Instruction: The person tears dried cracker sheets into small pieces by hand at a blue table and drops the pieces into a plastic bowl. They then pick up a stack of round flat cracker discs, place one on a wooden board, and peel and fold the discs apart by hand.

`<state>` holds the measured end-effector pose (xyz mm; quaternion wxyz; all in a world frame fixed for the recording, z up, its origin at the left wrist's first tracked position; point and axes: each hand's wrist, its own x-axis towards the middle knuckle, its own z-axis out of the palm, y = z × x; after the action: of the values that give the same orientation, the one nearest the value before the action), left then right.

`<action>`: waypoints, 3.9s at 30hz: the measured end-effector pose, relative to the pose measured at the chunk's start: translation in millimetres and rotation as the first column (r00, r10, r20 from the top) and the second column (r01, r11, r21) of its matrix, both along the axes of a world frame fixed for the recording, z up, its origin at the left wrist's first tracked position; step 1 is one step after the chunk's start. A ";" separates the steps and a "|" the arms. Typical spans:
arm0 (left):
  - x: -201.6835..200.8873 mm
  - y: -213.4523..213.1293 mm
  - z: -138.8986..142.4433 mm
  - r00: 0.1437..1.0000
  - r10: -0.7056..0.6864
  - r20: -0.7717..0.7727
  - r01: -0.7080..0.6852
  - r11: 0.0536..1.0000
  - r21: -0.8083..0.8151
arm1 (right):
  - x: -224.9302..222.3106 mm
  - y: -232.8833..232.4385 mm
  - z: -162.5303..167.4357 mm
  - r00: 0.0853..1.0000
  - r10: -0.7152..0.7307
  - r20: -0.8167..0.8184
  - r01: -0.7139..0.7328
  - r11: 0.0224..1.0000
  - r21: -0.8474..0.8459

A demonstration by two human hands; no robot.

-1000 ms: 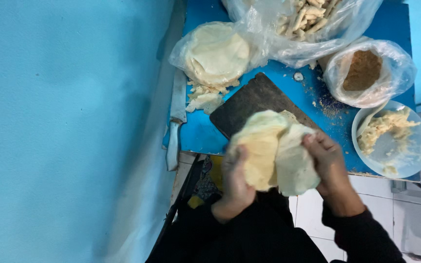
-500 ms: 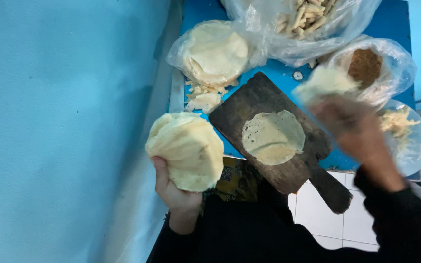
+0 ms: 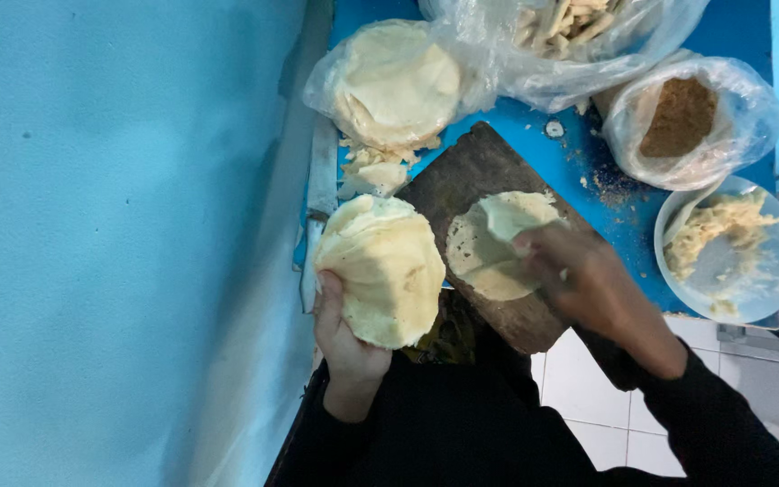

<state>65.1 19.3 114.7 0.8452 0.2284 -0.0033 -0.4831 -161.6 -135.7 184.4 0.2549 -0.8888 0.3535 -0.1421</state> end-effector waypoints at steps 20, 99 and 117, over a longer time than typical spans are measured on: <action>-3.4 -1.9 -1.0 1.000 -0.017 0.000 0.017 1.000 -0.007 | -1.0 26.2 -8.6 0.890 0.307 -0.337 -0.401 0.879 -0.258; -80.7 -34.6 -28.2 0.958 -0.285 0.014 0.278 0.922 -0.270 | 36.7 57.6 10.2 0.915 0.069 0.397 -0.115 0.989 0.093; -75.7 -36.4 -9.9 0.949 -0.268 0.166 0.300 0.931 -0.207 | 14.8 22.2 -18.8 0.902 -0.164 0.399 -0.132 0.776 0.617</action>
<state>-10.6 -17.1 104.8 0.7848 0.1585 -0.1492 -0.5803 -146.9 -113.5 165.6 0.6076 -0.6945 0.3228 -0.2104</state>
